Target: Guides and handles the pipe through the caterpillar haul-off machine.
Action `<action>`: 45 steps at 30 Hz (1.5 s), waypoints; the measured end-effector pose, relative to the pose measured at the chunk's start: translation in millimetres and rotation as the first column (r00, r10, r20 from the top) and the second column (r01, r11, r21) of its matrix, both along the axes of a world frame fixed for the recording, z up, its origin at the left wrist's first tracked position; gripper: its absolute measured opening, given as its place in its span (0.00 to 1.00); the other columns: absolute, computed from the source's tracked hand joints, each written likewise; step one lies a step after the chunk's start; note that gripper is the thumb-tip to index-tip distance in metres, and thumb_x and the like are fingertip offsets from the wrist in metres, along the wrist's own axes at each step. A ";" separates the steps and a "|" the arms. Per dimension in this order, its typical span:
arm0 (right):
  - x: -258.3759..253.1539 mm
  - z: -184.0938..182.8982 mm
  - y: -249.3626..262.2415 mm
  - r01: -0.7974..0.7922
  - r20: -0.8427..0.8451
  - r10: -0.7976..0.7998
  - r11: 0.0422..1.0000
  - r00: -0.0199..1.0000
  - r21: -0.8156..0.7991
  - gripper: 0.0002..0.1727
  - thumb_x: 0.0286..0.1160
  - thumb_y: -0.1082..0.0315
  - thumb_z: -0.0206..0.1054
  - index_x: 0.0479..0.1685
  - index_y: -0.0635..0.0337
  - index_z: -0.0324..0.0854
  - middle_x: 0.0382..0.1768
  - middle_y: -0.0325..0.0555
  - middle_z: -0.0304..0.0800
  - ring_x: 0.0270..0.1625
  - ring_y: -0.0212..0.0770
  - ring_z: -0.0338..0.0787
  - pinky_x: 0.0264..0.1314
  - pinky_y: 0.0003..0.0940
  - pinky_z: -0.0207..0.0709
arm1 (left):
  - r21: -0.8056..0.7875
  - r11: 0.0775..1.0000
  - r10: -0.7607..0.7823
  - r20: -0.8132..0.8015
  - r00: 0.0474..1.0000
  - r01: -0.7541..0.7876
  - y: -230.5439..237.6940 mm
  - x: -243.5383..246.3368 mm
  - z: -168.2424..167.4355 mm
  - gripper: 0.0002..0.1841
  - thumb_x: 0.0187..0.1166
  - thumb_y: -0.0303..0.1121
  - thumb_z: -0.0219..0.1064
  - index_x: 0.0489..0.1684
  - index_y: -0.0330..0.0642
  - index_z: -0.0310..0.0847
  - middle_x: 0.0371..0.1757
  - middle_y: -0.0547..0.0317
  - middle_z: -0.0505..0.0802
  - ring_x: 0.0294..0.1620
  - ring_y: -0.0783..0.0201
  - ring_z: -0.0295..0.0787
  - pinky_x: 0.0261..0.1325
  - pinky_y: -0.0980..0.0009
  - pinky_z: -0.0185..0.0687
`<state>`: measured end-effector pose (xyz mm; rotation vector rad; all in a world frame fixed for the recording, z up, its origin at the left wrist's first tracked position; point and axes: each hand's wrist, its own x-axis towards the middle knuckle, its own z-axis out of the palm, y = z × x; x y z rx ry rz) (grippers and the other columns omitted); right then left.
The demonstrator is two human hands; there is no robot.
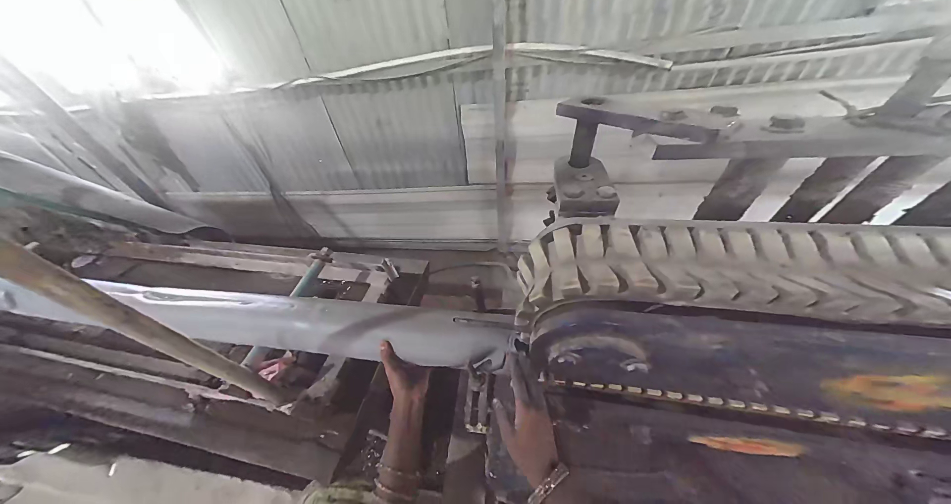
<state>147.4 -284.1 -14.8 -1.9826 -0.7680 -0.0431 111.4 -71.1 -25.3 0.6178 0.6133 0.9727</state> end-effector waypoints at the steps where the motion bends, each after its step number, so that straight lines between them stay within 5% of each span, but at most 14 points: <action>1: -1.1 -1.2 -0.2 -0.009 0.020 0.009 1.000 1.000 -0.007 0.38 0.66 0.70 0.73 0.80 0.78 0.69 0.80 0.75 0.71 0.82 0.74 0.73 0.82 0.61 0.69 | -0.009 1.000 -0.005 0.000 1.000 0.005 0.5 -0.1 -0.6 0.33 0.89 0.66 0.32 0.73 0.54 0.67 0.56 0.57 0.90 0.56 0.58 0.91 0.52 0.48 0.89; 5: 1.3 -6.7 -0.6 -0.021 0.071 0.023 0.999 0.997 -0.027 0.38 0.65 0.70 0.72 0.79 0.80 0.70 0.81 0.74 0.71 0.83 0.73 0.72 0.86 0.61 0.63 | -0.021 1.000 -0.012 0.035 0.999 0.013 2.3 2.6 -5.0 0.33 0.89 0.66 0.32 0.73 0.53 0.67 0.58 0.56 0.90 0.58 0.57 0.90 0.55 0.47 0.88; 15: -5.1 -18.5 2.8 -0.011 0.302 0.033 0.997 0.953 -0.074 0.34 0.64 0.65 0.68 0.71 0.80 0.78 0.75 0.70 0.80 0.77 0.69 0.81 0.76 0.59 0.76 | -0.021 0.999 0.051 0.054 0.997 -0.050 -1.0 12.3 -4.2 0.30 0.91 0.62 0.31 0.69 0.52 0.68 0.52 0.59 0.91 0.54 0.62 0.91 0.54 0.53 0.90; 21: -0.4 -21.1 9.8 -0.044 0.354 0.070 0.996 0.933 -0.081 0.32 0.65 0.66 0.67 0.70 0.80 0.79 0.76 0.69 0.79 0.78 0.68 0.81 0.81 0.59 0.70 | -0.031 0.996 0.078 0.003 0.997 -0.078 -5.3 14.3 2.6 0.28 0.92 0.60 0.35 0.72 0.51 0.67 0.54 0.58 0.90 0.55 0.62 0.91 0.55 0.53 0.90; 34: -2.7 -16.1 12.8 -0.070 0.259 0.125 0.975 0.958 -0.210 0.38 0.58 0.64 0.76 0.73 0.77 0.78 0.78 0.71 0.76 0.79 0.80 0.74 0.78 0.75 0.64 | -0.075 0.992 0.093 -0.148 0.985 -0.105 -15.7 19.0 19.5 0.29 0.94 0.58 0.33 0.80 0.50 0.62 0.62 0.55 0.86 0.60 0.63 0.87 0.59 0.56 0.86; 45: 2.1 -23.5 5.2 -0.045 0.365 0.135 0.968 0.921 -0.245 0.33 0.68 0.56 0.65 0.71 0.71 0.82 0.75 0.74 0.78 0.77 0.87 0.72 0.75 0.81 0.62 | -0.101 0.989 0.090 -0.176 0.980 -0.109 -22.8 21.2 20.4 0.30 0.94 0.56 0.33 0.81 0.48 0.63 0.63 0.54 0.87 0.61 0.62 0.87 0.59 0.56 0.87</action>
